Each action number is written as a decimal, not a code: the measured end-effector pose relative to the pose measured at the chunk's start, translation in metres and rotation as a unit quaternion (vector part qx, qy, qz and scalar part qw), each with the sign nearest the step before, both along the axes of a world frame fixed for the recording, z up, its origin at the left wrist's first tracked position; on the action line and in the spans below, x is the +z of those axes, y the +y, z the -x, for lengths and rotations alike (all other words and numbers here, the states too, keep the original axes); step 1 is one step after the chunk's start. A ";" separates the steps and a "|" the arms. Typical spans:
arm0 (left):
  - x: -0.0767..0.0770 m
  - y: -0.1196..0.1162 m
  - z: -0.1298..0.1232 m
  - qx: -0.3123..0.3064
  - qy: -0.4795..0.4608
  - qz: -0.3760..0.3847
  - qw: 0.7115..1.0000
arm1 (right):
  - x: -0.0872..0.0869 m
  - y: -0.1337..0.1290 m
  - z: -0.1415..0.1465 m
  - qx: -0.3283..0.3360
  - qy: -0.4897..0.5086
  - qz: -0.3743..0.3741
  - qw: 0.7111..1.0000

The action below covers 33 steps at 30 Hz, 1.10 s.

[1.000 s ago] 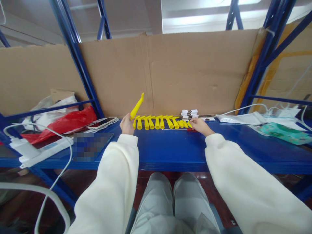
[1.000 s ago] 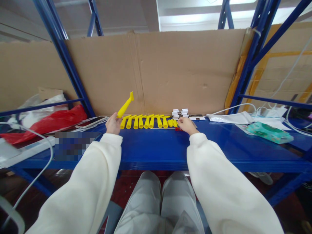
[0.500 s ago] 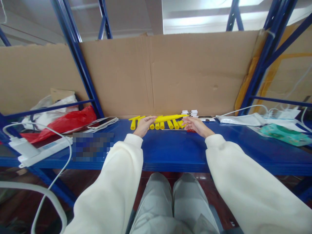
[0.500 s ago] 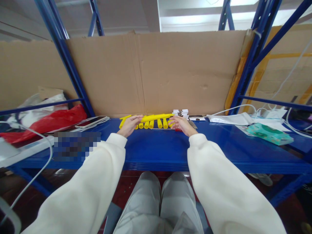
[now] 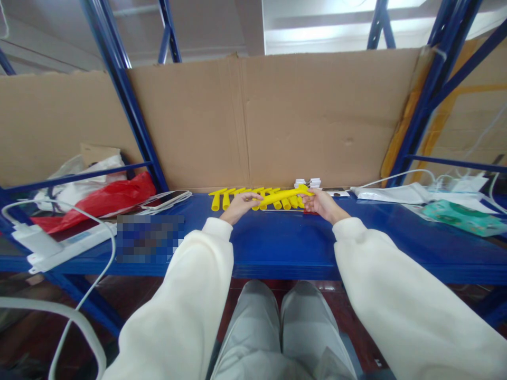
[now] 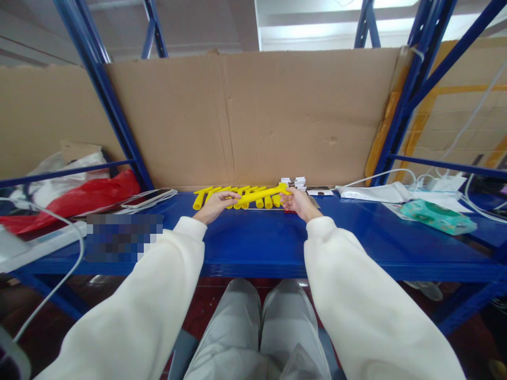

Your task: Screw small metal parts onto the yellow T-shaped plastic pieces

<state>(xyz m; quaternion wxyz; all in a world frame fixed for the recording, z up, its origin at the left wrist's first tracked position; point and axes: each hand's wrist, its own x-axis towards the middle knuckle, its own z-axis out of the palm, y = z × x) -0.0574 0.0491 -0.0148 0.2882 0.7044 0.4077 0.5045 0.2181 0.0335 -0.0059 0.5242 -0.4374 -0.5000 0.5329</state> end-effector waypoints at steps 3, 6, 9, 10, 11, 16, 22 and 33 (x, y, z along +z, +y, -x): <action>0.006 -0.004 -0.005 0.015 0.095 -0.045 0.994 | -0.002 0.001 0.002 -0.021 0.006 -0.001 1.000; 0.011 -0.013 -0.020 0.033 0.243 -0.119 0.962 | -0.003 0.000 0.006 -0.017 0.002 -0.004 1.000; 0.014 -0.025 -0.043 0.049 0.367 -0.188 0.910 | -0.003 -0.003 0.010 0.007 -0.007 -0.007 1.000; 0.015 -0.029 -0.051 0.055 0.394 -0.204 0.894 | -0.004 -0.004 0.011 0.016 -0.010 -0.008 1.000; 0.015 -0.032 -0.059 0.060 0.415 -0.216 0.882 | -0.004 -0.006 0.013 0.025 -0.014 -0.010 1.000; 0.012 -0.038 -0.082 0.070 0.469 -0.237 0.848 | -0.003 -0.014 0.019 0.062 -0.039 -0.021 0.997; 0.002 -0.027 -0.070 0.066 0.432 -0.202 0.876 | -0.005 -0.010 0.015 0.086 -0.106 -0.017 0.991; -0.007 -0.010 -0.052 0.106 0.350 -0.133 0.921 | -0.011 -0.001 -0.017 -0.105 -0.656 -0.194 0.722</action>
